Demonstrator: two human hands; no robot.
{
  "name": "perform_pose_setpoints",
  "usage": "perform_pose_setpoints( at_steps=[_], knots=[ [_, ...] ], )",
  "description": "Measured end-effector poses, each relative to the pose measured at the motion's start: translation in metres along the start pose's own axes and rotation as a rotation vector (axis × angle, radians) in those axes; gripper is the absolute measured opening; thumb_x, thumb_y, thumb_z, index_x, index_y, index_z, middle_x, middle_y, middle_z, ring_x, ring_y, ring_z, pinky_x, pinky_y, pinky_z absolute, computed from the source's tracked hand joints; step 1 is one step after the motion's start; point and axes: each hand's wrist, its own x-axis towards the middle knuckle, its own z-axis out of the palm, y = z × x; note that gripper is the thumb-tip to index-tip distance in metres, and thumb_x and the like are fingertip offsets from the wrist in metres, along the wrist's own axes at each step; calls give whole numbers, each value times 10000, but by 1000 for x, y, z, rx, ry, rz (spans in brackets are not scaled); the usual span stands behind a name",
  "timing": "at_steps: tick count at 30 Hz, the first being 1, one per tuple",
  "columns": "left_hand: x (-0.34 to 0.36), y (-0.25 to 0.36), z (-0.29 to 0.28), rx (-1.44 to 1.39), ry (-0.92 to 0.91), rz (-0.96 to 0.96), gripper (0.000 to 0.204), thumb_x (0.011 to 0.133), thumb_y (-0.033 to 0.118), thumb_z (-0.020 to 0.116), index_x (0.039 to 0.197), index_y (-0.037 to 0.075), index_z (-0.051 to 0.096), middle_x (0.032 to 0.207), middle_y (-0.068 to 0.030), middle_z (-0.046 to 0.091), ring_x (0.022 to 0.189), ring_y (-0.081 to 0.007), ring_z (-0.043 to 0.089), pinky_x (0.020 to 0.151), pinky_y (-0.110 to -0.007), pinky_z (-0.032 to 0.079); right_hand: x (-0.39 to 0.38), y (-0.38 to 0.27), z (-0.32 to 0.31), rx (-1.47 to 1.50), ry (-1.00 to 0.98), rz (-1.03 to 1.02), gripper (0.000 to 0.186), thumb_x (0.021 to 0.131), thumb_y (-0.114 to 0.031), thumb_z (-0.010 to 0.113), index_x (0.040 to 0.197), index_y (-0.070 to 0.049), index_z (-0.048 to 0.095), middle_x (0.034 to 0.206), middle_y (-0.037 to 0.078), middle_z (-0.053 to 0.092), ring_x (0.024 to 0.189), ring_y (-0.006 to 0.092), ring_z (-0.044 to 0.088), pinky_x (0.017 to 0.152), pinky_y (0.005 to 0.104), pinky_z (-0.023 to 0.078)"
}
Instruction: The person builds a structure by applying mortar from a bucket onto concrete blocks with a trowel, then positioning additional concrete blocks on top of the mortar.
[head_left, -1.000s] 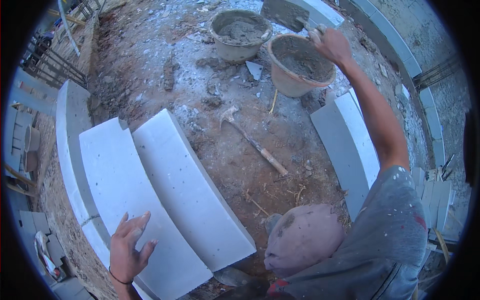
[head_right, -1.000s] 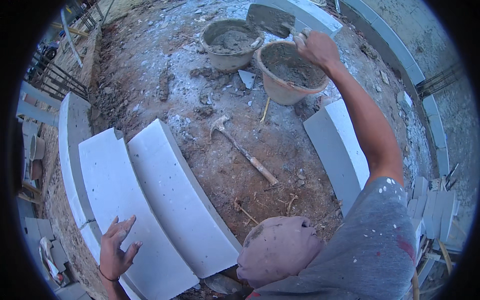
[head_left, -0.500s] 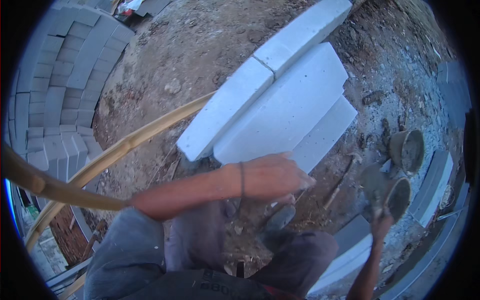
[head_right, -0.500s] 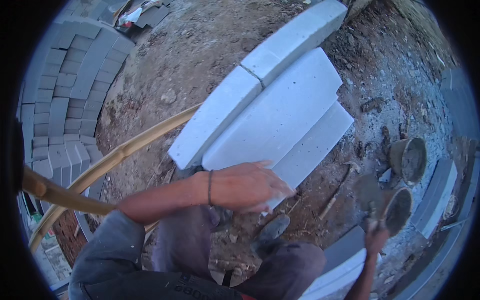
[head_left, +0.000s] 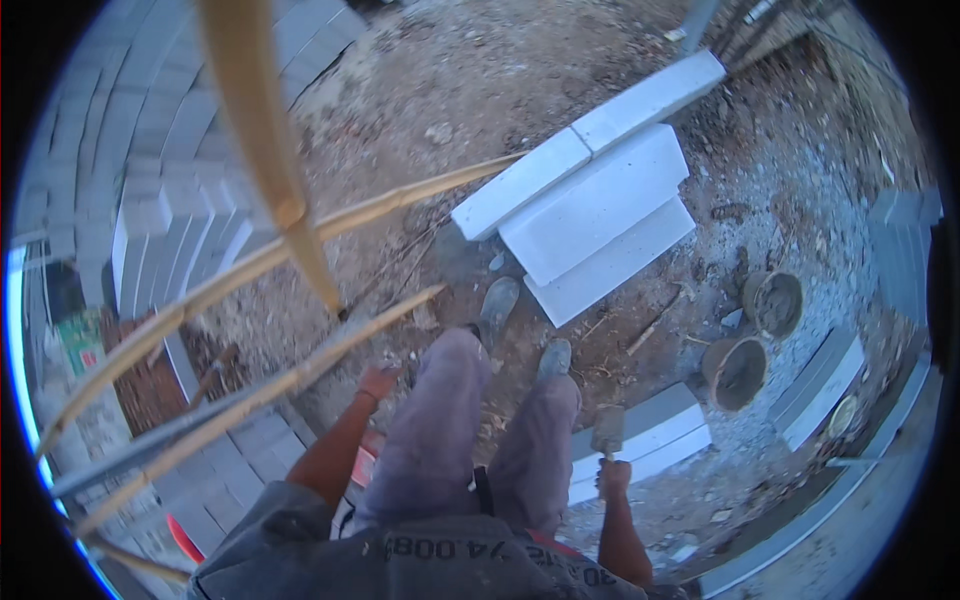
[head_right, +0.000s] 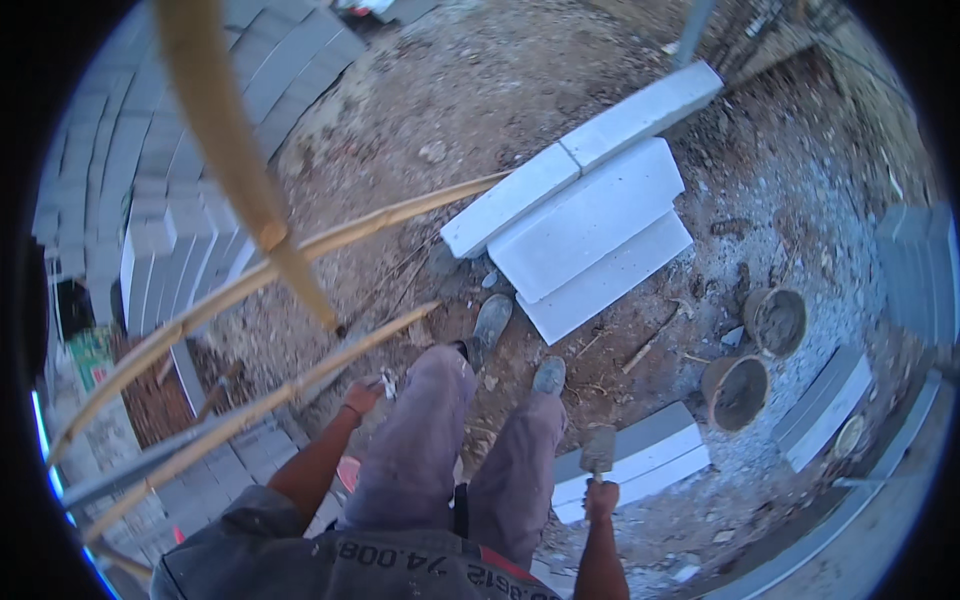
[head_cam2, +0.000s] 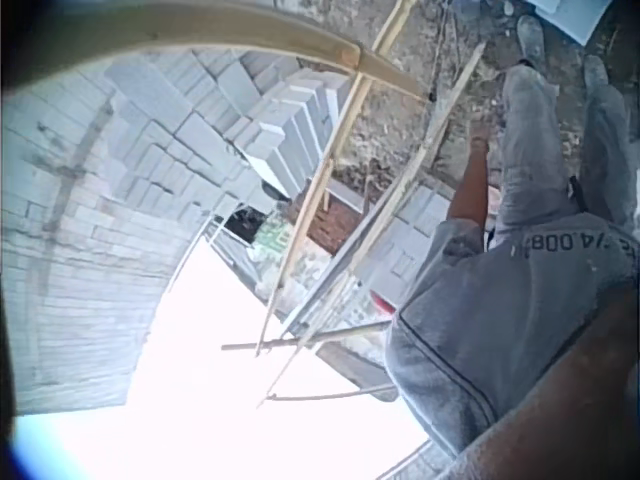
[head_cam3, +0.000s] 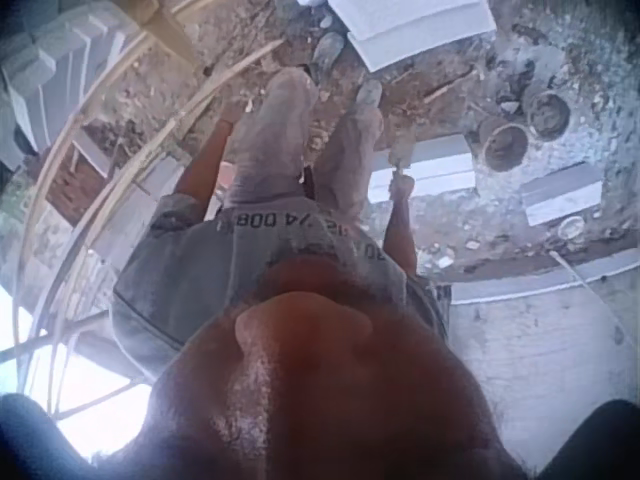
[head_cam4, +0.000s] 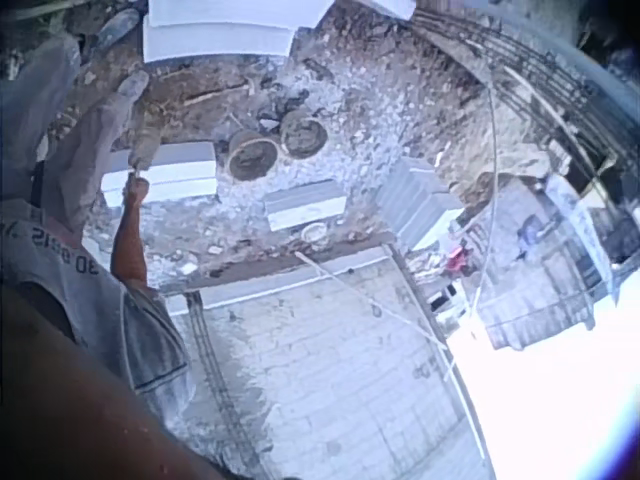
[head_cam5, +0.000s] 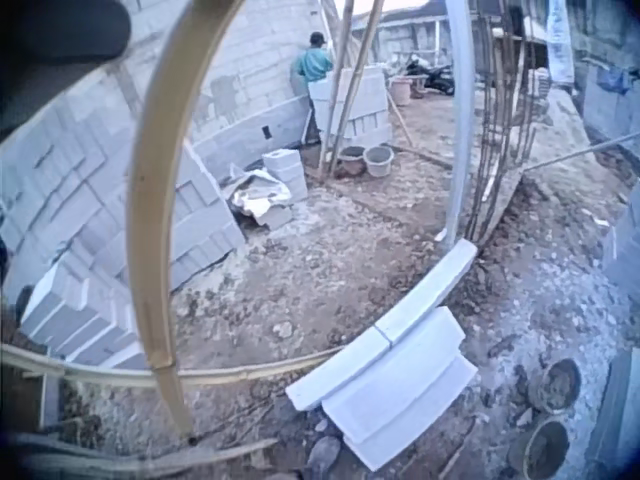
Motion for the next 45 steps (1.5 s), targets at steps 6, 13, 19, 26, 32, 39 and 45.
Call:
perform_pose_setpoints(
  at_steps=[6, 13, 19, 26, 32, 39, 45],
  knots=[
    [-175, -121, 30, 443, -64, 50, 306, 912, 321, 582, 1071, 97, 717, 1062, -141, 725, 958, -355, 688, 836, -425, 532, -41, -15, -78, -30, -70, 17, 207, 838, -138, 690, 782, 32, 584, 605, 96, 572, 450, 208, 557, 406, 370, 465],
    [-257, -90, 71, -115, -9, 42, 229, 888, 298, 578, 936, 124, 719, 1016, -168, 695, 904, -375, 676, 756, -487, 526, -55, -66, -153, 135, 41, -8, 195, 902, -167, 625, 832, 5, 563, 647, 117, 560, 509, 252, 573, 434, 395, 464],
    [-240, -67, 94, 163, 121, 307, 242, 914, 316, 558, 994, 177, 739, 1035, -145, 710, 915, -396, 668, 788, -476, 534, -90, -112, -167, 182, -43, -233, 264, 886, -229, 622, 808, 18, 578, 651, 140, 566, 494, 265, 568, 430, 397, 460],
    [-214, -17, 60, -196, 273, -7, 369, 921, 396, 612, 1139, 119, 720, 1108, -213, 698, 990, -380, 682, 874, -437, 537, -142, -199, -120, 15, -267, -447, 396, 988, -462, 559, 922, -72, 571, 640, 61, 567, 538, 179, 585, 477, 350, 495],
    [-192, 61, 4, -726, 490, -56, 497, 905, 388, 670, 1233, 15, 662, 1160, -255, 679, 1087, -385, 664, 947, -397, 515, -144, -332, -28, 756, -265, -441, 260, 1049, -310, 497, 1142, -77, 564, 949, 72, 634, 864, 197, 634, 734, 338, 531],
    [-100, 109, -9, -614, 356, -21, 649, 885, 400, 687, 1312, -73, 566, 1286, -264, 620, 1206, -386, 602, 1051, -415, 459, -127, -457, 74, 586, -238, -324, 234, 1016, -253, 572, 1163, -74, 604, 1049, 69, 660, 924, 196, 644, 760, 338, 530],
    [-59, 126, -12, -512, 221, -51, 807, 861, 448, 664, 1440, -58, 417, 1465, -300, 429, 1391, -429, 381, 1169, -445, 311, -82, -489, 141, 704, -253, -256, 170, 978, -137, 613, 1135, -72, 628, 873, 35, 615, 701, 132, 584, 622, 267, 536]
  ],
)
